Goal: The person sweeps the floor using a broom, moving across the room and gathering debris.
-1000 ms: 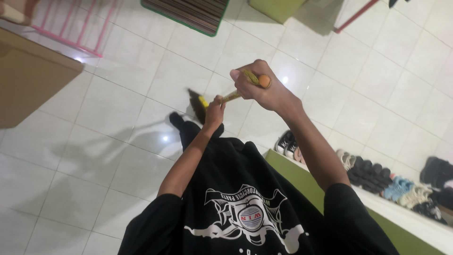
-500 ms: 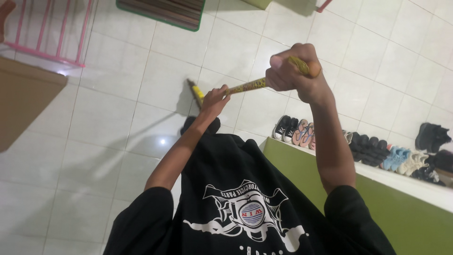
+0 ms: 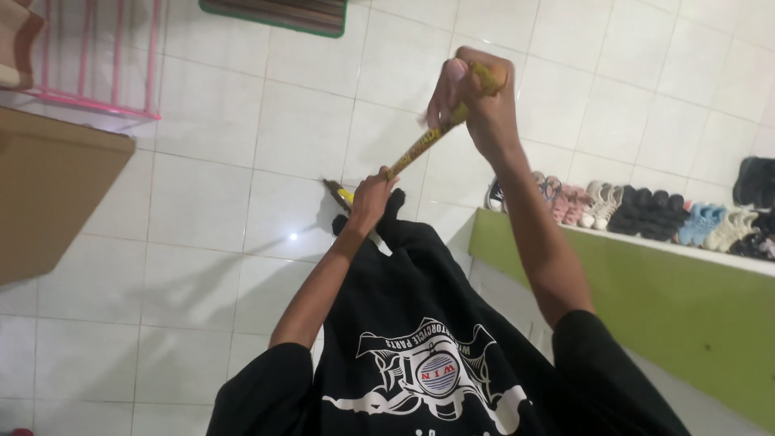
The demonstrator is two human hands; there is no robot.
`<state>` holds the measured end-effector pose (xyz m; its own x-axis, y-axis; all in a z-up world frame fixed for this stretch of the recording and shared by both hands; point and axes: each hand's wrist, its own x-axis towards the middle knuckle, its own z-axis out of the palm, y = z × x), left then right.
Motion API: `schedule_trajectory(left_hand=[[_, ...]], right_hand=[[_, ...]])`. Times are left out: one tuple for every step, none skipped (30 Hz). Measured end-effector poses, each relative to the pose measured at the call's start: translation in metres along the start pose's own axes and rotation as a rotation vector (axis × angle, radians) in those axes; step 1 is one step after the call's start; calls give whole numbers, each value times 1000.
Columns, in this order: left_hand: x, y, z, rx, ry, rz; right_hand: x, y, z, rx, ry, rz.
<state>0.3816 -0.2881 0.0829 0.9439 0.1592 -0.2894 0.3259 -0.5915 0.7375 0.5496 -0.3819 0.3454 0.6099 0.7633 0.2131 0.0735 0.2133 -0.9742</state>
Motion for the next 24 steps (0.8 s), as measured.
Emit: schedule_trajectory(left_hand=[[-1,3,1,-35,38,-29],[-2,7,1,-70,75,-59],[-1,8,2,-68,73,-56],[-1,8,3,-64,-25,-114],[0,5,5,-58,-120,-172],[1,2,9,-56,-118,-171],[1,-1,15,-29,-53,-100],[2,-5,21,-2,11,-27],[6,-8,27,-5,13,-21],[10,-11,32,-22,9,-32],[11,-14,38,-37,6,-51],[14,-16,44,-39,8,-52],[21,-16,49,-46,9,-70],[28,-17,53,-53,11,-88],[36,-16,60,-55,12,-82],[45,-16,67,-59,84,-38],[56,-15,73,-60,159,4],[69,-12,79,-61,162,8],[80,-10,83,-60,186,47],[91,-7,86,-58,210,86],[101,-2,89,-61,212,78],[113,4,89,-64,227,93],[126,10,86,-65,248,112],[130,20,89,-65,258,107]], right_hand=[[-3,6,6,-38,172,-32],[-10,9,13,-40,175,-29],[-18,11,21,-107,238,56],[-25,11,28,-172,298,144],[-32,10,35,-172,298,142],[-39,7,43,-130,292,153],[-43,5,48,-89,288,163],[-44,4,53,-89,291,159],[-43,3,54,-102,298,164],[-43,1,54,-115,305,169],[-44,0,52,-116,302,170],[-45,0,49,-117,278,164],[-45,0,46,-117,257,156],[-46,1,44,-118,257,154],[-48,2,40,-196,235,141],[-50,3,34,-274,212,129],[-52,3,27,-277,212,125],[-54,3,18,-330,205,110],[-55,4,10,-376,192,96],[-53,5,0,-373,186,92],[-51,5,-12,-386,191,59],[-51,4,-25,-399,197,25],[-51,2,-36,-396,187,21],[-53,-2,-47,-385,186,2]])
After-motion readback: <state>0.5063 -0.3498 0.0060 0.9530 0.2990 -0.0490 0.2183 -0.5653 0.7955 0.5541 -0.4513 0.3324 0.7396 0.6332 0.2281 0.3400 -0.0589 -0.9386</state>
